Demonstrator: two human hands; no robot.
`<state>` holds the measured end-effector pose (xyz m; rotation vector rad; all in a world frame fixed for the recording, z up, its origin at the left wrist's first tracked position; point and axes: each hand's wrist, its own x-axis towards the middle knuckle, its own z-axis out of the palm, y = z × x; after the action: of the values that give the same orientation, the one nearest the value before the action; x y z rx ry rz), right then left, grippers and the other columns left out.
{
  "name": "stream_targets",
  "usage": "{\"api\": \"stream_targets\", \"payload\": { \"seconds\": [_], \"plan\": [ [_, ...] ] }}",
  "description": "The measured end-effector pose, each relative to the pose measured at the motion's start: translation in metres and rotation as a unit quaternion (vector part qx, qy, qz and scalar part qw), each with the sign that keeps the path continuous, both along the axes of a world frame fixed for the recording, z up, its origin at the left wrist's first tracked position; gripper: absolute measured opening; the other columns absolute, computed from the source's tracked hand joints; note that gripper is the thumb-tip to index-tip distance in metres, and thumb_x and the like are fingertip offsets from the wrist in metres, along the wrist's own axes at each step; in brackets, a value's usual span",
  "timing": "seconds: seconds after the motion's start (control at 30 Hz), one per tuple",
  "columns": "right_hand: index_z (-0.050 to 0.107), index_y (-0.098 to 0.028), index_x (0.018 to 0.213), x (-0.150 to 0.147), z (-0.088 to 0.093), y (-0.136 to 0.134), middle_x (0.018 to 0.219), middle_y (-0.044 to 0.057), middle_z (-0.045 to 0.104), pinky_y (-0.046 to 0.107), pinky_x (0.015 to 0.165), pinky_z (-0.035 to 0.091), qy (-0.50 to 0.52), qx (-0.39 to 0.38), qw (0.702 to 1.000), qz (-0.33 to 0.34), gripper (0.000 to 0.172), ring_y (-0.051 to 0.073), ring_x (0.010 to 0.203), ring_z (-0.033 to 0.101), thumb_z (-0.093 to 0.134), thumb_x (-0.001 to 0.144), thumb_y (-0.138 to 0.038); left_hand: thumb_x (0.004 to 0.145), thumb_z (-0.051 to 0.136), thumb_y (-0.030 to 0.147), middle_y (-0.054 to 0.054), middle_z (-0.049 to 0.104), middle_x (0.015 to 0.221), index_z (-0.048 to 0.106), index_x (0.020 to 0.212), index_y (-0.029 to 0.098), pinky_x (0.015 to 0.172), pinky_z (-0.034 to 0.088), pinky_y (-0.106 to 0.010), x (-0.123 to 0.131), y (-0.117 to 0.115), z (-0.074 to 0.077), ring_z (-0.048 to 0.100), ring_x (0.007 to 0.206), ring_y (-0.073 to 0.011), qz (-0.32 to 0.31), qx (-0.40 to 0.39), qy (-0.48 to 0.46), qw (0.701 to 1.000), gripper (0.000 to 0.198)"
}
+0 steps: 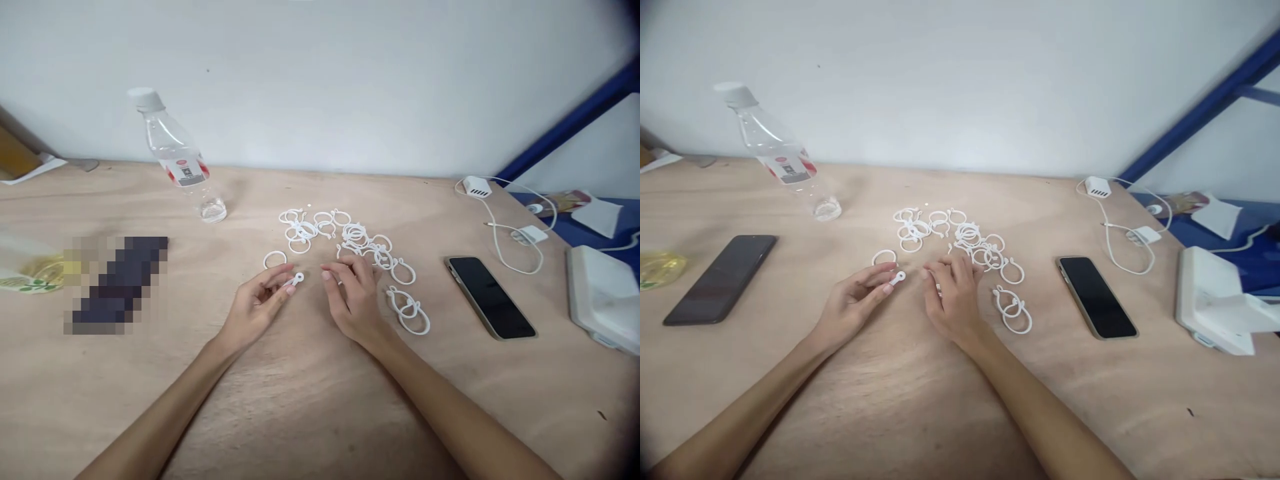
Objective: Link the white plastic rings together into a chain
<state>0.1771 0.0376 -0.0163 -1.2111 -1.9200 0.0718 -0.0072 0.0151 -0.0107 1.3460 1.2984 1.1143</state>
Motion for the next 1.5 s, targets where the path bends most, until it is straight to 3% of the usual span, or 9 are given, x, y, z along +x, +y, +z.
{"api": "stream_targets", "payload": {
  "seconds": [0.23, 0.5, 0.77, 0.93, 1.03, 1.2, 1.37, 1.5],
  "plan": [
    [0.065, -0.020, 0.094, -0.009, -0.001, -0.004, 0.088, 0.003, 0.065, 0.038, 0.084, 0.031, 0.017, -0.035, 0.996, 0.078, 0.014, 0.018, 0.085, 0.057, 0.052, 0.091, -0.024, 0.079, 0.066, 0.037, -0.010, 0.071, 0.110, 0.062, 0.116, 0.016, 0.088, 0.054, -0.033, 0.000, -0.003, -0.001, 0.066, 0.101, -0.0215, -0.018, 0.016, 0.014, 1.000, 0.042],
    [0.057, -0.019, 0.078, -0.005, 0.001, -0.001, 0.079, 0.002, 0.061, 0.036, 0.079, 0.035, 0.038, -0.058, 0.983, 0.168, 0.014, 0.016, 0.080, 0.054, 0.049, 0.091, -0.019, 0.079, 0.066, 0.030, -0.008, 0.073, 0.103, 0.065, 0.109, 0.016, 0.079, 0.057, -0.028, 0.003, -0.007, 0.003, 0.069, 0.093, -0.0191, -0.052, 0.042, 0.023, 0.998, 0.034],
    [0.055, -0.019, 0.077, -0.004, 0.004, -0.002, 0.078, 0.002, 0.059, 0.036, 0.078, 0.035, 0.034, -0.055, 0.982, 0.178, 0.012, 0.016, 0.078, 0.053, 0.051, 0.088, -0.017, 0.081, 0.065, 0.031, -0.009, 0.072, 0.104, 0.066, 0.109, 0.016, 0.074, 0.056, -0.027, 0.002, -0.009, 0.002, 0.068, 0.093, -0.0201, -0.073, 0.041, 0.051, 0.995, 0.032],
    [0.056, -0.018, 0.083, -0.005, 0.003, -0.005, 0.084, 0.004, 0.062, 0.037, 0.079, 0.034, 0.001, -0.038, 0.984, 0.176, 0.012, 0.017, 0.081, 0.053, 0.046, 0.089, -0.015, 0.082, 0.063, 0.032, -0.010, 0.074, 0.098, 0.059, 0.119, 0.013, 0.076, 0.055, -0.029, 0.001, -0.009, 0.001, 0.068, 0.086, -0.0190, -0.089, 0.074, 0.081, 0.990, 0.042],
    [0.055, -0.018, 0.084, -0.004, 0.002, -0.005, 0.083, 0.004, 0.063, 0.036, 0.079, 0.035, 0.002, -0.034, 0.982, 0.184, 0.014, 0.017, 0.081, 0.053, 0.044, 0.091, -0.015, 0.084, 0.060, 0.030, -0.009, 0.073, 0.099, 0.059, 0.119, 0.015, 0.083, 0.053, -0.032, -0.007, -0.007, 0.005, 0.067, 0.088, -0.0193, -0.085, 0.147, 0.159, 0.973, 0.038],
    [0.055, -0.018, 0.083, -0.006, 0.006, -0.008, 0.083, 0.005, 0.063, 0.037, 0.079, 0.037, -0.022, -0.039, 0.973, 0.226, 0.017, 0.019, 0.081, 0.052, 0.041, 0.093, -0.017, 0.090, 0.046, 0.026, -0.009, 0.066, 0.115, 0.059, 0.120, 0.020, 0.095, 0.047, -0.038, -0.031, 0.007, 0.005, 0.060, 0.106, -0.0222, 0.049, 0.238, 0.329, 0.913, 0.033],
    [0.060, -0.018, 0.079, -0.014, 0.005, -0.020, 0.078, 0.004, 0.062, 0.036, 0.079, 0.038, -0.080, -0.048, 0.944, 0.316, 0.017, 0.018, 0.079, 0.052, 0.047, 0.090, -0.021, 0.093, 0.037, 0.023, -0.008, 0.045, 0.144, 0.043, 0.137, 0.023, 0.107, 0.033, -0.051, -0.040, 0.017, -0.009, 0.039, 0.133, -0.0277, -0.024, 0.213, 0.465, 0.859, 0.045],
    [0.061, -0.018, 0.070, -0.018, 0.000, -0.023, 0.072, 0.003, 0.061, 0.033, 0.076, 0.039, -0.091, -0.074, 0.949, 0.292, 0.024, 0.016, 0.072, 0.052, 0.051, 0.090, -0.028, 0.093, 0.041, 0.027, -0.008, 0.055, 0.133, 0.057, 0.119, 0.022, 0.106, 0.036, -0.049, -0.039, 0.018, -0.013, 0.042, 0.129, -0.0261, -0.046, 0.209, 0.453, 0.866, 0.031]
  ]
}}
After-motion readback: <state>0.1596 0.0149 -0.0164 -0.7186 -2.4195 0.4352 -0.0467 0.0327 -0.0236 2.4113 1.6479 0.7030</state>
